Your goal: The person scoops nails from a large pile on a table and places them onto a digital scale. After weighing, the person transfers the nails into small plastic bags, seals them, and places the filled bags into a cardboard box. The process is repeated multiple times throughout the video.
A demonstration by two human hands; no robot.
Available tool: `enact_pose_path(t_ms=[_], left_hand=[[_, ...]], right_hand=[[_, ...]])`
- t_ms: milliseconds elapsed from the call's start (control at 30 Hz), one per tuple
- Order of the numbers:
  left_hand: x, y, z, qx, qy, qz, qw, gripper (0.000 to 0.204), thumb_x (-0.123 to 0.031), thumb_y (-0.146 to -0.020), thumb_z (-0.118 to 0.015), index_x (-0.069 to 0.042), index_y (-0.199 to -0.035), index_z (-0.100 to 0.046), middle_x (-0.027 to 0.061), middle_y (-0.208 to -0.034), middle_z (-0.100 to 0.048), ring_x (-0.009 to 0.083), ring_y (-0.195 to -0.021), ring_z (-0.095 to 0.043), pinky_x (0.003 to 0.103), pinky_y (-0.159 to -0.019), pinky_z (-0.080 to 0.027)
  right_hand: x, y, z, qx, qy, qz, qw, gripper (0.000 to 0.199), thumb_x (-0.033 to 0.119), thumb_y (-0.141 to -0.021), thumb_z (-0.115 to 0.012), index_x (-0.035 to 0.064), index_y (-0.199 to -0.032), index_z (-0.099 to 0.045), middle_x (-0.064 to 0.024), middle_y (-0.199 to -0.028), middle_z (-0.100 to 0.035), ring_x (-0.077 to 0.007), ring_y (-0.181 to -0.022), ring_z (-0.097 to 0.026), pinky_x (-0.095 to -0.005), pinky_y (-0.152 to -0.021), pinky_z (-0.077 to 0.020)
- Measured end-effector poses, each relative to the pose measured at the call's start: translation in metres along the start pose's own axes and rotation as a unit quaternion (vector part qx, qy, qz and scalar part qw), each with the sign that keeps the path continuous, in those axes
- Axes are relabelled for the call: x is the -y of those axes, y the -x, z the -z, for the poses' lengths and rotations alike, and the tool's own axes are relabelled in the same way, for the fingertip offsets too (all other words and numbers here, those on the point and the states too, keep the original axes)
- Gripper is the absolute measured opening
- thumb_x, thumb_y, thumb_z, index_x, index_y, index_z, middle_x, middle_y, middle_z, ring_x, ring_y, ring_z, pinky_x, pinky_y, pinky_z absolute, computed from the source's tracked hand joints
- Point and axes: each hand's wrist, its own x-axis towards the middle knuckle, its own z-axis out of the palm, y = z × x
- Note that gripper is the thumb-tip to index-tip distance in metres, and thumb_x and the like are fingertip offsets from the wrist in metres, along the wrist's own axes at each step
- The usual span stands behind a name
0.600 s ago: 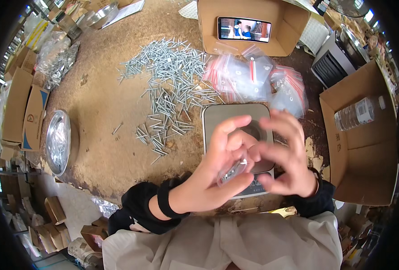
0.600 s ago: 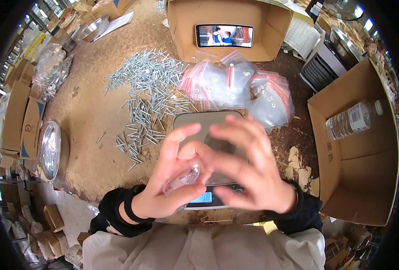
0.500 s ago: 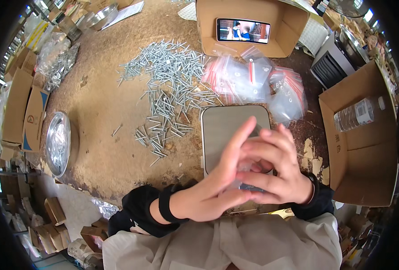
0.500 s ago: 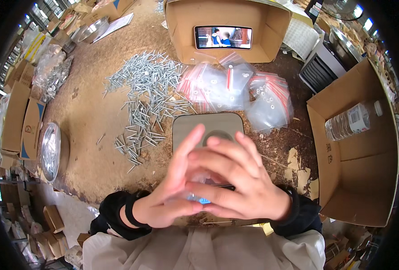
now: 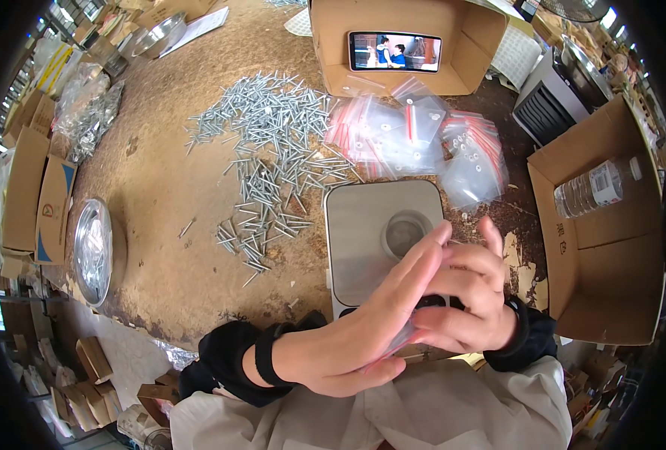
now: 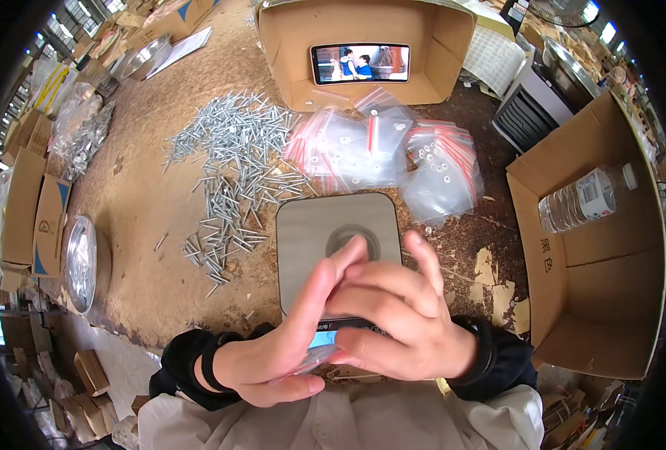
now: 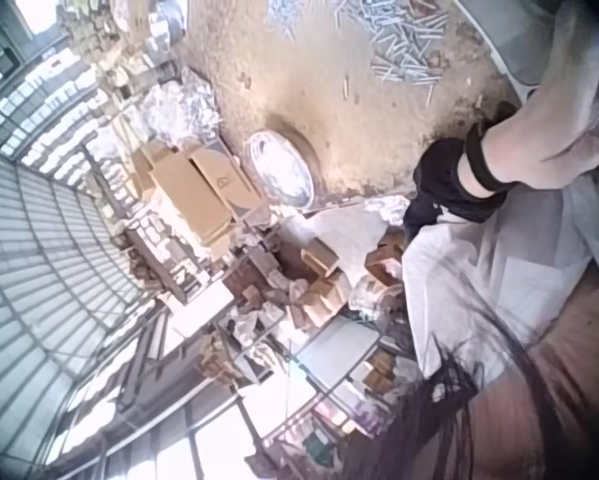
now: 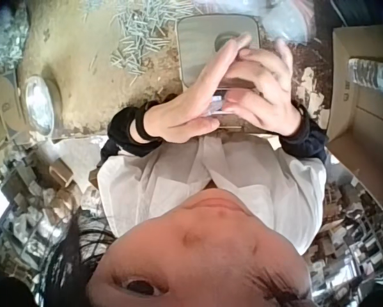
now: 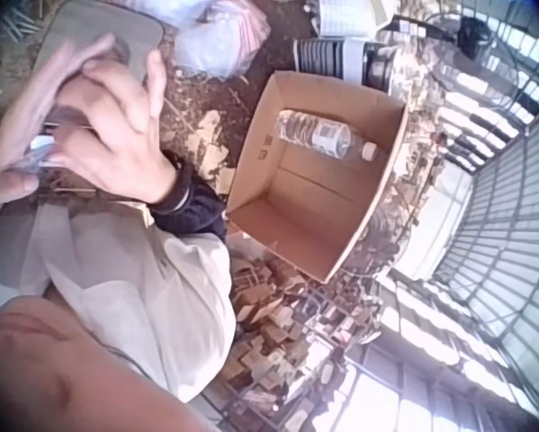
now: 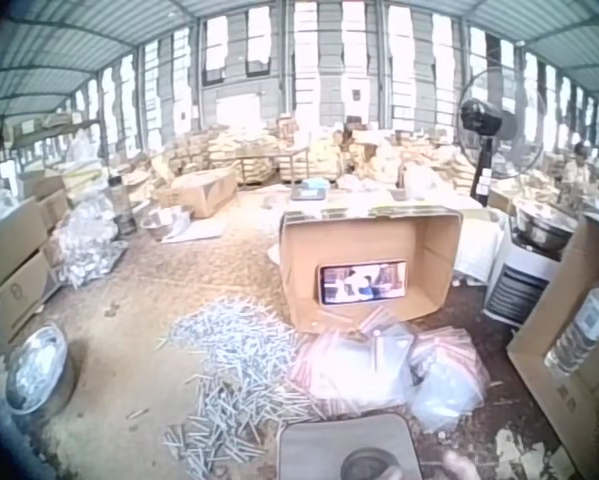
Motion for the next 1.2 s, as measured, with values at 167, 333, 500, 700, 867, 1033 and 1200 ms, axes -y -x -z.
enact_pose_path(t_ms=[167,333,500,700,867,1033,1200], left_hand=[[-0.004,0.000,0.002,-0.058,-0.031,0.023,0.998,0.072,-0.006,-0.088,-0.057,0.000,-0.148,-0.019,0.0293,-0.144,-0.034,0.0398,-0.134,-0.037,0.045,-0.109,-0.030],[-0.019,0.001,0.014,-0.119,-0.114,0.056,0.985,0.016,-0.002,-0.083,-0.067,0.001,-0.099,-0.068,0.0133,-0.095,-0.065,0.0224,-0.082,-0.063,0.031,-0.069,-0.050],[-0.029,0.001,0.015,-0.134,-0.156,0.051,0.977,0.006,-0.007,-0.082,-0.069,-0.004,-0.087,-0.068,0.0074,-0.078,-0.062,0.0176,-0.056,-0.055,0.030,-0.050,-0.041],[-0.018,0.001,0.005,-0.042,-0.332,-0.028,0.942,0.018,-0.012,-0.073,-0.073,-0.012,-0.085,-0.059,-0.0022,-0.077,-0.055,0.0148,-0.061,-0.055,0.029,-0.053,-0.041],[-0.015,0.000,0.001,-0.054,-0.352,-0.061,0.932,0.017,-0.012,-0.071,-0.073,-0.012,-0.082,-0.060,-0.0021,-0.070,-0.053,0.0143,-0.052,-0.049,0.028,-0.046,-0.035],[-0.011,0.003,0.000,-0.057,-0.359,-0.082,0.928,0.016,-0.011,-0.070,-0.074,-0.011,-0.081,-0.063,-0.0021,-0.068,-0.053,0.0139,-0.048,-0.047,0.027,-0.043,-0.033],[-0.017,0.004,0.005,-0.066,-0.326,-0.095,0.938,0.011,-0.009,-0.072,-0.072,-0.008,-0.076,-0.063,-0.0007,-0.065,-0.054,0.0155,-0.047,-0.046,0.029,-0.042,-0.031]], right_hand=[[-0.004,0.003,0.010,0.012,-0.103,0.036,0.994,0.023,0.028,-0.075,-0.078,0.0118,-0.075,-0.062,-0.0023,-0.096,-0.066,-0.0210,-0.088,-0.065,-0.0559,-0.109,-0.0329],[-0.007,0.005,0.023,-0.035,-0.170,0.014,0.985,0.022,0.023,-0.082,-0.077,0.0097,-0.091,-0.062,-0.0028,-0.084,-0.061,-0.0190,-0.073,-0.064,-0.0483,-0.090,-0.0512],[-0.009,0.003,0.017,-0.048,-0.238,-0.033,0.969,0.016,0.019,-0.085,-0.074,0.0087,-0.088,-0.062,-0.0040,-0.082,-0.062,-0.0207,-0.066,-0.063,-0.0477,-0.082,-0.0539],[-0.010,-0.001,-0.002,0.038,-0.280,-0.025,0.959,0.017,0.018,-0.080,-0.076,0.0070,-0.086,-0.065,-0.0056,-0.081,-0.065,-0.0236,-0.066,-0.063,-0.0434,-0.077,-0.0556],[-0.007,-0.002,-0.002,0.025,-0.298,-0.043,0.953,0.012,0.010,-0.076,-0.075,0.0064,-0.083,-0.065,-0.0057,-0.076,-0.065,-0.0226,-0.063,-0.064,-0.0426,-0.076,-0.0563],[-0.003,-0.001,-0.005,0.012,-0.317,-0.053,0.947,0.010,0.005,-0.074,-0.072,0.0057,-0.082,-0.065,-0.0046,-0.073,-0.065,-0.0220,-0.061,-0.063,-0.0424,-0.077,-0.0563],[-0.003,-0.002,-0.001,0.017,-0.344,-0.041,0.938,0.010,0.004,-0.075,-0.071,0.0061,-0.082,-0.065,-0.0042,-0.072,-0.064,-0.0219,-0.060,-0.062,-0.0437,-0.080,-0.0557]])
